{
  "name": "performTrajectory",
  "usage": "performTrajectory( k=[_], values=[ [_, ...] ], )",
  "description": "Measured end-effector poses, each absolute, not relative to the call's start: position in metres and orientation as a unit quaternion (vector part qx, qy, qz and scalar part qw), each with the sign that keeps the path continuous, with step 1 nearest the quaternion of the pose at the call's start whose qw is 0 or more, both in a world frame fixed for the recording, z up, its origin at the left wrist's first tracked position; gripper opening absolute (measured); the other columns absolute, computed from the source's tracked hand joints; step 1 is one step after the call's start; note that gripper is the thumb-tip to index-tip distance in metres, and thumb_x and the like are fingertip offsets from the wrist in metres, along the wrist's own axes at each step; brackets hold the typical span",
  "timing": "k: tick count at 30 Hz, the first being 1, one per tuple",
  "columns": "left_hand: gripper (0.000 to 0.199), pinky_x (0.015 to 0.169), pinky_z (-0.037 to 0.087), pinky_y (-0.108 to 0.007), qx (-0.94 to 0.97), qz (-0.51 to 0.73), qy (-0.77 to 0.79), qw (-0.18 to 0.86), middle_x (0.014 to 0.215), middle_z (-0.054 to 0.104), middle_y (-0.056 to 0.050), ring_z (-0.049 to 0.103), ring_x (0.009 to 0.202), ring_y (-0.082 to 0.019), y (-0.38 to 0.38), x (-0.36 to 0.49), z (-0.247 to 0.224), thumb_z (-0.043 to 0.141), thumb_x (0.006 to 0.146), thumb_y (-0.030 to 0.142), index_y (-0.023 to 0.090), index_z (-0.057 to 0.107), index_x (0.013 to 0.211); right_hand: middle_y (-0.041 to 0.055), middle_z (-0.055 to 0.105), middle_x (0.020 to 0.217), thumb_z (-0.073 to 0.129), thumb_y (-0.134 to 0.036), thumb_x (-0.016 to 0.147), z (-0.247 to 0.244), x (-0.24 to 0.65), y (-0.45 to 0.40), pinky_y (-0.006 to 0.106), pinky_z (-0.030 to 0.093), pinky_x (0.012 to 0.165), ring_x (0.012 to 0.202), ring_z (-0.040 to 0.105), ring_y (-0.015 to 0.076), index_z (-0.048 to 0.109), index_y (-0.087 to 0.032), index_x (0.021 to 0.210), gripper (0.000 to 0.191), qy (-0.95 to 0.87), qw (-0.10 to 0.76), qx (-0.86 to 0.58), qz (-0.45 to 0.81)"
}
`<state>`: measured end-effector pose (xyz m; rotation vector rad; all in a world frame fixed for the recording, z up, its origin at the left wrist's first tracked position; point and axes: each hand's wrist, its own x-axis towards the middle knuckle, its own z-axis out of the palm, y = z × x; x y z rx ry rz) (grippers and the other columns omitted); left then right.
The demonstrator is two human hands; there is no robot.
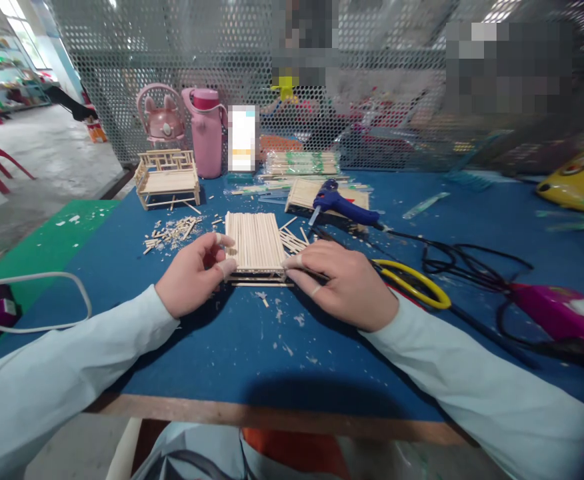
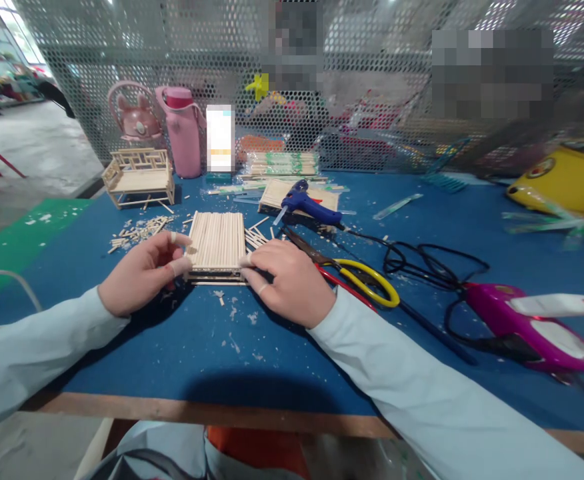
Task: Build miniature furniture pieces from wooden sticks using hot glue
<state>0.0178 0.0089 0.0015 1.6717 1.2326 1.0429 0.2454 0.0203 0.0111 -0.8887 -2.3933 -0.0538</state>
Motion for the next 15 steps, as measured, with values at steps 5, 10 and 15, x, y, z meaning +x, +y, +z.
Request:
performTrajectory(
  k=[5,10,15],
  values=[
    [0.017,0.060,0.046,-0.026,0.781,0.411,0.453,0.128,0.074,0.057,-0.002,0.052,0.064,-0.011,0.009,0.013,0.003,0.055,0.081,0.028,0.015,0.063,0.088,0.0029,0.065,0.074,0.056,-0.017,0.074,0.010,0.245,0.018,0.028,0.048,0.066,0.069,0.059,0.0150,0.061,-0.020,0.085,0.012,-0.858,0.350,-0.376,-0.011],
    [0.013,0.062,0.047,-0.026,0.862,0.354,0.359,-0.050,0.073,0.060,-0.004,0.055,0.069,-0.014,0.009,0.014,-0.004,0.058,0.081,0.025,0.017,0.068,0.084,0.0056,0.066,0.075,0.055,-0.019,0.080,0.003,0.240,0.021,0.030,0.049,0.071,0.074,0.060,0.0160,0.065,-0.017,0.079,0.010,-0.890,0.333,-0.311,-0.020],
    [0.016,0.062,0.047,-0.026,0.869,0.352,0.329,-0.114,0.073,0.064,-0.006,0.056,0.068,-0.015,0.012,0.016,-0.010,0.055,0.083,0.022,0.014,0.068,0.078,0.0061,0.066,0.074,0.053,-0.019,0.083,0.000,0.240,0.024,0.028,0.048,0.067,0.072,0.060,0.0153,0.066,-0.017,0.076,0.015,-0.896,0.324,-0.304,-0.021]
  ],
)
